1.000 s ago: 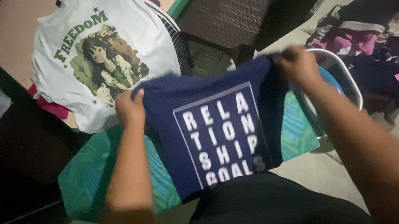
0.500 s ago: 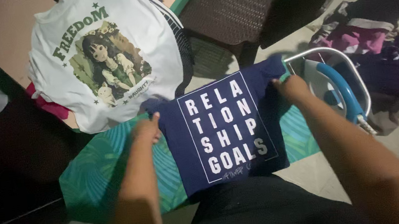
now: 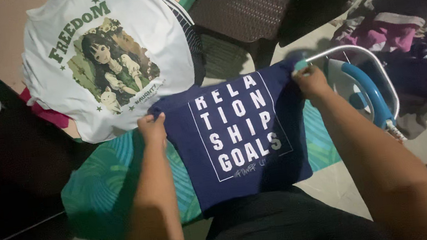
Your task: The person irons a white t-shirt on an ironing board, then selects a navy blue t-shirt from a pile and irons it on both sides. The person uses a blue and white iron and adjusts the shirts during the process.
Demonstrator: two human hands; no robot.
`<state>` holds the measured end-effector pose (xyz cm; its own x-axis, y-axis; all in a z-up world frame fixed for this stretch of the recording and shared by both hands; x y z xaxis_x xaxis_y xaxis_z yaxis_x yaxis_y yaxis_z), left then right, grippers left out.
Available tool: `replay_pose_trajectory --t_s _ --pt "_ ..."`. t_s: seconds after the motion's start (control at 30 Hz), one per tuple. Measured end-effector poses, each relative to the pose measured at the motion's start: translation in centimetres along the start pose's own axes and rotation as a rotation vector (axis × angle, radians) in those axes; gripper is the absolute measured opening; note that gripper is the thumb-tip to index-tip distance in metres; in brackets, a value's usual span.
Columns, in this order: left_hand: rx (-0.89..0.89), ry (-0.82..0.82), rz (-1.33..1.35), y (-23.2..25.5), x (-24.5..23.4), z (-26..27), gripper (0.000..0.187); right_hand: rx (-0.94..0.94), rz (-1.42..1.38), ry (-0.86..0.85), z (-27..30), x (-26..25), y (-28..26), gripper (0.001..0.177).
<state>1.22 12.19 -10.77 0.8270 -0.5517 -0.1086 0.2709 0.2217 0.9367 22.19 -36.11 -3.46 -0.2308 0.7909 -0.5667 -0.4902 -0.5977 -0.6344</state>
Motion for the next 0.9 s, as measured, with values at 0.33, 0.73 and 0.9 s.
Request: replay_pose_trajectory --t_s 0.33,0.73,0.9 --pt "-0.459 -0.37 -0.278 2.1 -5.0 13.2 0.061 0.067 0.022 -0.407 12.7 -3.0 7.3 0.048" --pt "-0.768 -0.635 -0.258 4.0 -9.7 25.7 0.047 -0.076 0.084 -0.346 16.9 -4.9 15.0 0.035" --pt "-0.727 -0.652 -0.283 2.3 -13.1 26.7 0.043 -0.01 -0.147 -0.369 18.0 -9.1 14.9 0.038"
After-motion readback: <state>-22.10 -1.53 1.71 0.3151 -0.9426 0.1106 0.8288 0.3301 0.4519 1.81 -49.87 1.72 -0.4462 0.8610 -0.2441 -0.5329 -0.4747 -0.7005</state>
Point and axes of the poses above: each hand's wrist, its own z-axis away from the middle knuckle, its own x-axis out of the palm, y = z × x, the point moved 1 cm from there along -z, towards the middle knuckle, and after that the axes turned 11 degrees about z, right-handed, at the moved point
